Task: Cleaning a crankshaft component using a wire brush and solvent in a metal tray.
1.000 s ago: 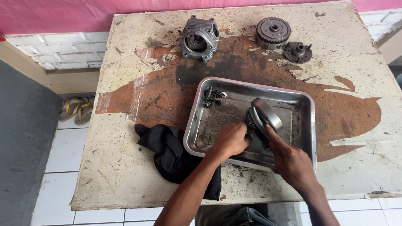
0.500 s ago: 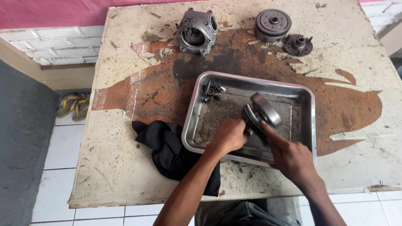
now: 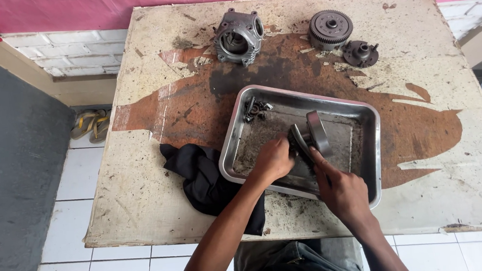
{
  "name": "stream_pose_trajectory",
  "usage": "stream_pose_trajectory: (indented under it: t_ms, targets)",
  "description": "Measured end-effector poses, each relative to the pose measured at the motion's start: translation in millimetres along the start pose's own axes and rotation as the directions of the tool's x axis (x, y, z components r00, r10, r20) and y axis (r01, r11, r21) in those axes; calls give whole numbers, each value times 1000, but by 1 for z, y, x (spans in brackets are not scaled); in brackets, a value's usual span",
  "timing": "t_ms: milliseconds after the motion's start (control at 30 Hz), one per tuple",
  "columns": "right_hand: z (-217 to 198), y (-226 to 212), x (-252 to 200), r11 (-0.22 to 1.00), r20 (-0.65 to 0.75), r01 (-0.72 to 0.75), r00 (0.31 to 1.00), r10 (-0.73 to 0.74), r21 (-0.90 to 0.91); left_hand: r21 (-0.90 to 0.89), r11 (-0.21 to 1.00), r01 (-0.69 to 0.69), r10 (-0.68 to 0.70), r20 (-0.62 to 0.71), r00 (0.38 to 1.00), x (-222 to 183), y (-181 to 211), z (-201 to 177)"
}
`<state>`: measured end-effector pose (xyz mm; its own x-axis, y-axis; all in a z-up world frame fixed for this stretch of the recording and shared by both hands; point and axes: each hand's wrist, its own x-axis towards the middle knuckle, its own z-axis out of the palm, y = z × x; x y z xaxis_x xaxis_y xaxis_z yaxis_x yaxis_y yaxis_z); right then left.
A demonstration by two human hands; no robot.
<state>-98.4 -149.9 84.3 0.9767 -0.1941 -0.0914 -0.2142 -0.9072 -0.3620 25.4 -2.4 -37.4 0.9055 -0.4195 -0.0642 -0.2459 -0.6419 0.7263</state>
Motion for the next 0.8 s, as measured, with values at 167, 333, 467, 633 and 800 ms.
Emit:
stream_pose_trajectory:
  t_ms: [167,333,467,633,800]
  targets:
    - [3,1,4,998,-131,61,990,-58,18,120,986,-116,124,-67,990,-18,33,-23]
    - [8,-2,14,995,-132,97,987,-93,26,261,956,-138,161,-70,985,-5,20,0]
    - [7,-5,28,995,-124,100,987,-101,-19,287,947,-146,174,-74,982,-12,26,-12]
    - [4,8,23,998,-64,54,996,-56,-27,208,963,-171,188,-65,980,1,-1,10]
    - [9,-2,30,998,-101,56,993,-55,6,273,952,-138,155,-42,987,3,-1,20]
